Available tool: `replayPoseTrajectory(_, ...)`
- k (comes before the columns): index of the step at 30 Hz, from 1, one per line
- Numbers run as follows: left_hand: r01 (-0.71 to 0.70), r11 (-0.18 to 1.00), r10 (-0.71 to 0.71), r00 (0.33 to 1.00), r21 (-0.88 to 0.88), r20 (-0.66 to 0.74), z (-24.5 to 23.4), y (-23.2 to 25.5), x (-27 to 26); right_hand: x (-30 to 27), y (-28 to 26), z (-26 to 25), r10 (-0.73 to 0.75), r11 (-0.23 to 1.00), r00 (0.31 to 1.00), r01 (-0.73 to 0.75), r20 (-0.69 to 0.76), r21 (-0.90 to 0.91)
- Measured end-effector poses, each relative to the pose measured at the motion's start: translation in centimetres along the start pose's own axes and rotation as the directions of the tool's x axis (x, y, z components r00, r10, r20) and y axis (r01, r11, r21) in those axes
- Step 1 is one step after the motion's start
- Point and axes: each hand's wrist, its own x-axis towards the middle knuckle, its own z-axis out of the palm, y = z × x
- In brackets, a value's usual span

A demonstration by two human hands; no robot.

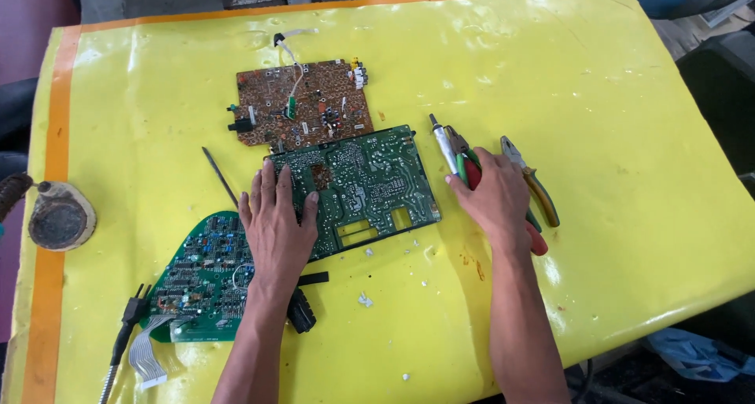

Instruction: The person uses a soldering iron and tweezers to work on a circuit board, then flips the board and applies a substance from a syringe-like tool to the surface.

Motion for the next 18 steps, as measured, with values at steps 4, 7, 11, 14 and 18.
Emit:
replayPoseTrajectory(4,0.002,1.0,-0.002,1.0,0.029,0.007,-0.1,0.3,0.1,0.7,1.4,2.0,-0.054,0.998,0.993,0.055,-0.106,0.007)
replayPoseTrajectory(7,-0.012,0.998,0.012,1.0,0.058,-0.009,-0.1,0.3,0.0,0.7,1.3,2.7,-0.089,0.995,0.98,0.095,-0.18,0.027)
replayPoseTrajectory(11,-0.006,0.999,0.007,1.0,0.052,-0.018,0.0,0.3,0.0,0.6,0.6,1.8,-0.072,0.989,0.969,0.1,-0.237,0.109)
replayPoseTrajectory(14,-0.01,0.999,0.011,1.0,0.044,-0.022,0.0,0.2,0.0,0.7,0.6,0.6,-0.046,0.991,0.968,0.076,-0.245,0.112)
replayPoseTrajectory(18,-0.03,0.998,0.032,0.999,0.055,-0.04,0.1,0.1,-0.1,1.6,1.8,2.2,-0.067,0.992,0.966,0.091,-0.249,0.087)
